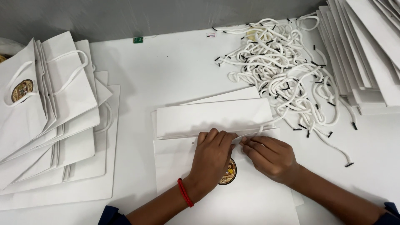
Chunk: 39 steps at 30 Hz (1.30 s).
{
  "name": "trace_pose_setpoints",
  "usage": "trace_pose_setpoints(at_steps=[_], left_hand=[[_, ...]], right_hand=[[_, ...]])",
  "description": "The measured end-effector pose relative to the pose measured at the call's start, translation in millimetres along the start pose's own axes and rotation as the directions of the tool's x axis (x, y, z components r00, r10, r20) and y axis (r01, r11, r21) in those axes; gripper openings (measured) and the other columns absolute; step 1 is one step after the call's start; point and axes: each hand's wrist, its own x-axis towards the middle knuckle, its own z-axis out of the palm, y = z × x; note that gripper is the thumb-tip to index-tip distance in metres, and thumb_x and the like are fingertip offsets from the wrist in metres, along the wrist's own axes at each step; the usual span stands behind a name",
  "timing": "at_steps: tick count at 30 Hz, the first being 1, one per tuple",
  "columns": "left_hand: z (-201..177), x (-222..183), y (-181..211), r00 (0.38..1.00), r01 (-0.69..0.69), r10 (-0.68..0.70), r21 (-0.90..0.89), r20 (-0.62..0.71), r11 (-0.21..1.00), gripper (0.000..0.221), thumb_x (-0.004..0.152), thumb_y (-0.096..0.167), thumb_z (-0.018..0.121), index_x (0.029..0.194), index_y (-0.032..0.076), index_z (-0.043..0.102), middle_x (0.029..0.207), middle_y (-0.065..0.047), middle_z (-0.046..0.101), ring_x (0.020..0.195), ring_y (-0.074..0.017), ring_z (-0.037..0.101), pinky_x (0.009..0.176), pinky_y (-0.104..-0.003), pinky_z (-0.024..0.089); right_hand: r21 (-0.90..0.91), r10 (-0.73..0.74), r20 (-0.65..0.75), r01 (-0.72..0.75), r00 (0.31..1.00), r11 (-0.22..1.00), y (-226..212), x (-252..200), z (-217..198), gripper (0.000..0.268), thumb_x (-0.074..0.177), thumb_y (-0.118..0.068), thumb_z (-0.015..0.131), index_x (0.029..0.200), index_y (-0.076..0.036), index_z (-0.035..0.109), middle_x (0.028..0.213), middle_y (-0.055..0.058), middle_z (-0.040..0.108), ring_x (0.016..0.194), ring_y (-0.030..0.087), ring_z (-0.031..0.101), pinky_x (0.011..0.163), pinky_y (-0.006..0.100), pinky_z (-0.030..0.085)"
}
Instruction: Assembling handles onto paper bags by threading the cords through pre-punched holes.
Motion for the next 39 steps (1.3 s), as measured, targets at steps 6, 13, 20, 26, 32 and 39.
trace_pose_setpoints(at_steps=[6,13,20,26,32,39], left_hand=[[-2,0,2,1.000,0.000,0.000,-0.018,-0.006,1.000,0.018,0.094,0.005,0.069,0.112,0.004,0.065,0.093,-0.004,0.066,0.088,-0.0210,0.056,0.082,-0.036,0.040],[-3,-4,2,0.996,-0.094,0.094,0.041,0.005,0.995,0.028,0.082,-0.002,0.069,0.110,0.002,0.066,0.096,-0.006,0.064,0.090,-0.0207,0.056,0.085,-0.034,0.041],[-2,-7,5,0.989,-0.146,0.147,0.047,-0.010,0.988,0.022,0.084,-0.002,0.071,0.106,0.001,0.065,0.093,-0.006,0.061,0.090,-0.0204,0.055,0.085,-0.035,0.041],[-1,-7,4,0.990,-0.141,0.141,0.086,-0.003,0.986,0.023,0.082,-0.003,0.072,0.104,0.002,0.066,0.090,-0.007,0.060,0.088,-0.0211,0.055,0.084,-0.036,0.041],[-5,-5,4,0.992,-0.122,0.123,0.065,-0.012,0.990,0.032,0.076,-0.007,0.070,0.107,0.002,0.067,0.094,-0.008,0.062,0.091,-0.0222,0.056,0.087,-0.036,0.041],[-3,-4,4,0.994,-0.097,0.098,0.029,-0.057,0.995,0.034,0.081,-0.005,0.071,0.114,0.001,0.064,0.095,-0.007,0.064,0.092,-0.0226,0.058,0.088,-0.036,0.042]], right_hand=[[-0.038,0.070,0.060,-0.068,0.996,0.997,-7,0,-1,0.020,0.075,-0.001,0.081,0.094,0.001,0.074,0.094,0.010,0.075,0.087,0.022,0.073,0.072,0.033,0.061],[0.189,0.516,0.172,-0.543,0.839,0.819,-2,14,-4,0.023,0.073,-0.004,0.085,0.093,-0.003,0.074,0.090,0.008,0.071,0.067,0.016,0.066,0.054,0.027,0.055],[0.228,0.495,0.304,-0.567,0.814,0.792,0,18,-12,0.025,0.072,-0.001,0.082,0.096,-0.009,0.079,0.082,-0.001,0.077,0.069,0.015,0.059,0.056,0.029,0.052],[0.317,0.664,0.433,-0.793,0.610,0.521,3,12,-13,0.026,0.071,-0.001,0.085,0.094,-0.013,0.083,0.079,-0.002,0.078,0.057,0.013,0.053,0.055,0.027,0.049],[0.264,0.722,0.335,-0.796,0.605,0.545,-11,20,-29,0.015,0.074,-0.010,0.086,0.087,-0.009,0.079,0.074,0.002,0.072,0.052,0.014,0.053,0.047,0.028,0.044],[-0.018,0.375,0.206,-0.380,0.904,0.925,-28,4,-15,0.017,0.077,-0.013,0.081,0.086,-0.003,0.069,0.086,0.006,0.070,0.076,0.020,0.067,0.055,0.033,0.054]])
